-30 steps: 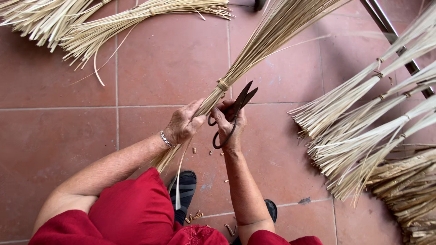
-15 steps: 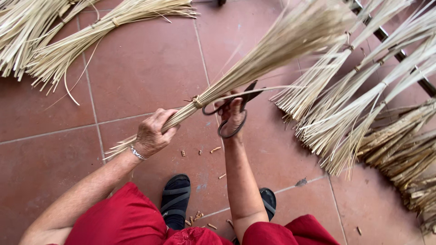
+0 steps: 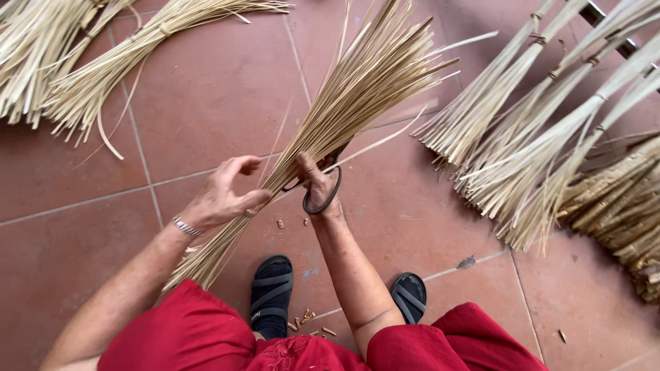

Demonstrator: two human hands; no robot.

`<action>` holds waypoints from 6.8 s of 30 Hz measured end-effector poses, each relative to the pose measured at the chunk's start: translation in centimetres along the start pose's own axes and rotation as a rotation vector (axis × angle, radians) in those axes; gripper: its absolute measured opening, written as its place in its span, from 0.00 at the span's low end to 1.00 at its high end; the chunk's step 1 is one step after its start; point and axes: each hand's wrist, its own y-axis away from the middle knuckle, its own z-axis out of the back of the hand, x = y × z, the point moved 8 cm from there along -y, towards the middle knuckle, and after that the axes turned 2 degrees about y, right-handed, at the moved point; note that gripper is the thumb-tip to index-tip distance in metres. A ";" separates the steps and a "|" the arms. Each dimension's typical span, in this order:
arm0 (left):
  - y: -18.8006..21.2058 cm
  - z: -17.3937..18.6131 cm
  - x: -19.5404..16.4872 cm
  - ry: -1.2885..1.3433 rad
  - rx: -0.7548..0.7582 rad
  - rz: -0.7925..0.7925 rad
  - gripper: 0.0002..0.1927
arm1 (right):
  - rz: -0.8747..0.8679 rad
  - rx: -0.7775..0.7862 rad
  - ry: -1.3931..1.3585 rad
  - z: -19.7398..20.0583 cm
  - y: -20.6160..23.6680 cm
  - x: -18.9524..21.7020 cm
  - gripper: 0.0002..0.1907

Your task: The person gathers dried straw bundles, aligns them, and ties them together using thin strips. They use scissors to trim the ends of the bundles and place the finished bundles on a nearby rack.

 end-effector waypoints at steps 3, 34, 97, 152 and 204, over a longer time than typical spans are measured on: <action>-0.8 -1.8 -0.2 0.331 -0.015 0.168 0.34 | -0.038 0.069 0.040 -2.6 2.1 -1.1 0.22; 1.4 -1.9 4.0 0.872 -0.381 0.161 0.14 | -0.073 0.079 -0.018 -0.4 2.3 -2.9 0.13; 7.4 -4.1 12.4 0.296 -0.029 0.416 0.27 | 0.165 -0.088 0.117 6.8 -7.8 9.8 0.28; -28.7 -27.8 -18.5 -1.057 0.629 -0.054 0.23 | -0.160 0.903 1.179 19.0 0.0 1.9 0.31; -18.3 30.7 38.1 -0.663 -0.466 0.712 0.51 | -0.317 0.374 1.638 -2.8 -11.3 -9.8 0.38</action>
